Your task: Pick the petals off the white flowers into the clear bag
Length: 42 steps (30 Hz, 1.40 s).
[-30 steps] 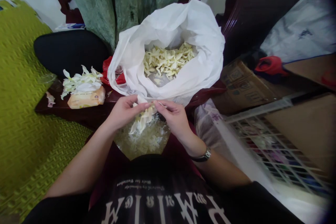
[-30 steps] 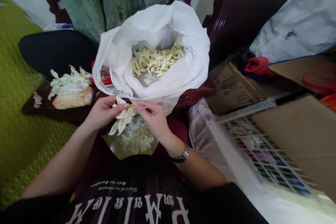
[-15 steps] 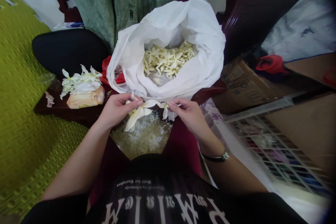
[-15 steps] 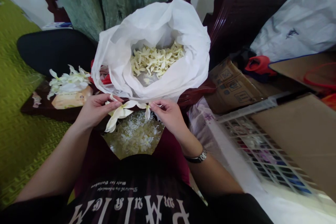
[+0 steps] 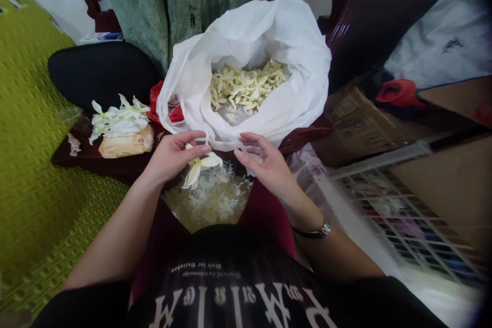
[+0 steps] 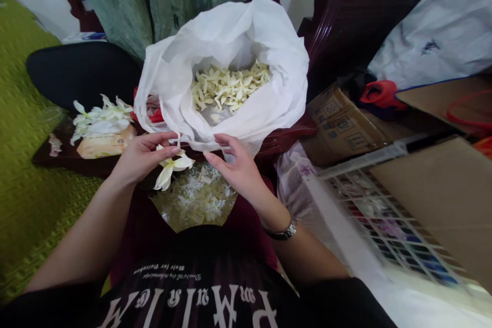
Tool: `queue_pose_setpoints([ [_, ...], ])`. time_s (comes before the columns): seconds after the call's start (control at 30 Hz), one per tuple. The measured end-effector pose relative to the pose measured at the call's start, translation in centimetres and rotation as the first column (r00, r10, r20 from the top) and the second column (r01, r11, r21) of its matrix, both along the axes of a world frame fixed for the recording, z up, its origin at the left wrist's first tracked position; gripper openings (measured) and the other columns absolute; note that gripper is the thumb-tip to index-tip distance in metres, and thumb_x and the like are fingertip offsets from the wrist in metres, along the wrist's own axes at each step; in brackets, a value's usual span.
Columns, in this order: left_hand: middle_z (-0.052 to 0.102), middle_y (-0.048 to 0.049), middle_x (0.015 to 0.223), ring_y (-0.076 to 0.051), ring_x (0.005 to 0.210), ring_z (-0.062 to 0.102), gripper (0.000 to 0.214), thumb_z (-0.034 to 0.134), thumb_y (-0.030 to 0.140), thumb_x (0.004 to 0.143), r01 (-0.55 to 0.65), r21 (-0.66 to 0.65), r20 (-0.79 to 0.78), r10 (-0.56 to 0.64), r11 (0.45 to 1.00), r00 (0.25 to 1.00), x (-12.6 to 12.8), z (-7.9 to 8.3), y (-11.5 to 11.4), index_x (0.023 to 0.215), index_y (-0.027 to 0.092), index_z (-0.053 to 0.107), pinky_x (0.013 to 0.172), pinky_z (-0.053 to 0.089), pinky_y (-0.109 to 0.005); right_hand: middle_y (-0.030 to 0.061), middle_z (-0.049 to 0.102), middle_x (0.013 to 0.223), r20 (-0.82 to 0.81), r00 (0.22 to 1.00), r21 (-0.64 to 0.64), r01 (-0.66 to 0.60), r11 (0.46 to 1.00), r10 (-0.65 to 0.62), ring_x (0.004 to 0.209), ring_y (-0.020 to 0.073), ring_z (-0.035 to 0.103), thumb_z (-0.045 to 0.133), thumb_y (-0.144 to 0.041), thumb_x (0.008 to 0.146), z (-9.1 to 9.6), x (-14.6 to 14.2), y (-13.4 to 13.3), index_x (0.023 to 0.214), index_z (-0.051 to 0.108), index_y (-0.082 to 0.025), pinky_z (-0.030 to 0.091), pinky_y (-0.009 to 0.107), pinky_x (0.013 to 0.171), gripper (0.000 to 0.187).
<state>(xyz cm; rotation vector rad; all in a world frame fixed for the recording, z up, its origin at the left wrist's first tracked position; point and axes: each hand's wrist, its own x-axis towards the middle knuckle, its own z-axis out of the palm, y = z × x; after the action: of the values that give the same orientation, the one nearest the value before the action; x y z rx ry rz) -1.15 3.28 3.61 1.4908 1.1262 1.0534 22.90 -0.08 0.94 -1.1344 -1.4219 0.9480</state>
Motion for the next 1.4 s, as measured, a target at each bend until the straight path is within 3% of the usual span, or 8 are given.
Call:
queue_pose_setpoints([
  [0.2, 0.077, -0.0069, 0.092, -0.016, 0.075, 0.066, 0.046, 0.088, 0.046, 0.072, 0.118, 0.005, 0.019, -0.118, 0.993, 0.993, 1.1, 0.4, -0.3, 0.107, 0.018, 0.079, 0.067, 0.052, -0.025, 0.0075, 0.074, 0.117, -0.105, 0.961, -0.040, -0.263, 0.964, 0.257, 0.108, 0.0229, 0.070, 0.078, -0.050, 0.082, 0.9, -2.6, -0.2, 0.123, 0.060, -0.027, 0.057, 0.042, 0.099, 0.050],
  [0.57, 0.075, -0.0044, 0.082, -0.014, 0.072, 0.067, 0.036, 0.089, 0.043, 0.071, 0.062, 0.070, 0.042, -0.065, 0.996, 0.997, 1.0, 0.5, -0.3, 0.091, 0.016, 0.075, 0.069, 0.053, -0.025, -0.0020, 0.066, 0.078, -0.224, 0.968, -0.100, -0.138, 0.985, 0.113, 0.071, 0.0148, 0.064, 0.083, -0.046, 0.075, -2.0, -1.2, 1.7, 0.116, 0.064, -0.024, 0.055, 0.032, 0.073, 0.050],
  [0.77, 0.074, -0.0038, 0.078, -0.013, 0.069, 0.065, 0.032, 0.089, 0.040, 0.071, 0.122, 0.048, -0.001, -0.122, 0.991, 0.993, 0.3, 1.1, -0.3, 0.085, 0.016, 0.075, 0.066, 0.052, -0.024, 0.0088, 0.070, 0.125, -0.020, 1.000, 0.016, 0.018, 1.000, -0.018, 0.120, 0.0248, 0.064, 0.081, -0.042, 0.079, -1.0, 0.7, 0.5, 0.135, 0.061, -0.028, 0.050, 0.045, 0.107, 0.062],
  [0.87, 0.071, -0.0020, 0.074, -0.012, 0.065, 0.061, 0.031, 0.089, 0.039, 0.071, 0.189, 0.025, -0.008, -0.189, 0.982, 0.982, 0.8, 1.6, -0.2, 0.084, 0.015, 0.074, 0.063, 0.049, -0.023, 0.0080, 0.065, 0.142, 0.006, 0.996, 0.063, -0.093, 0.994, 0.093, 0.134, 0.0249, 0.058, 0.075, -0.041, 0.086, 0.6, -0.2, -0.7, 0.141, 0.059, -0.031, 0.041, 0.047, 0.118, 0.058],
  [0.97, 0.070, -0.0014, 0.075, -0.011, 0.067, 0.061, 0.031, 0.090, 0.038, 0.070, 0.240, 0.019, 0.030, -0.241, 0.970, 0.970, 1.7, 1.7, -0.2, 0.084, 0.015, 0.074, 0.064, 0.049, -0.022, 0.0080, 0.077, 0.120, 0.040, 0.966, 0.025, -0.256, 0.966, 0.255, 0.111, 0.0251, 0.071, 0.076, -0.042, 0.085, 1.1, -2.0, -1.0, 0.123, 0.071, -0.025, 0.054, 0.044, 0.103, 0.042],
  [1.1, 0.063, 0.0025, 0.068, -0.008, 0.057, 0.054, 0.037, 0.092, 0.036, 0.067, 0.182, -0.015, 0.102, -0.180, 0.983, 0.978, 2.2, 1.6, -0.2, 0.095, 0.016, 0.076, 0.055, 0.043, -0.019, 0.0038, 0.078, 0.084, -0.017, 0.978, 0.002, -0.209, 0.978, 0.209, 0.080, 0.0208, 0.072, 0.073, -0.041, 0.086, 0.3, -3.3, -0.1, 0.089, 0.077, -0.020, 0.058, 0.035, 0.078, 0.022],
  [1.23, 0.059, 0.0047, 0.060, -0.006, 0.047, 0.045, 0.042, 0.092, 0.035, 0.067, 0.158, -0.128, 0.140, -0.140, 0.979, 0.980, 1.8, 1.1, -0.5, 0.103, 0.018, 0.079, 0.048, 0.035, -0.019, 0.0020, 0.078, 0.082, -0.107, 0.983, 0.044, -0.144, 0.989, 0.148, 0.077, 0.0181, 0.071, 0.077, -0.039, 0.083, -0.1, -3.3, 0.2, 0.085, 0.076, -0.021, 0.057, 0.032, 0.074, 0.018],
  [1.4, 0.071, -0.0024, 0.071, -0.014, 0.067, 0.062, 0.023, 0.087, 0.036, 0.074, 0.157, -0.128, 0.213, -0.128, 0.979, 0.969, 2.3, 0.0, -1.0, 0.082, 0.016, 0.081, 0.067, 0.049, -0.026, 0.0025, 0.080, 0.086, -0.139, 0.981, 0.084, -0.125, 0.989, 0.136, 0.080, 0.0180, 0.073, 0.076, -0.034, 0.084, 0.1, -3.7, -0.1, 0.086, 0.077, -0.022, 0.058, 0.032, 0.079, 0.013],
])
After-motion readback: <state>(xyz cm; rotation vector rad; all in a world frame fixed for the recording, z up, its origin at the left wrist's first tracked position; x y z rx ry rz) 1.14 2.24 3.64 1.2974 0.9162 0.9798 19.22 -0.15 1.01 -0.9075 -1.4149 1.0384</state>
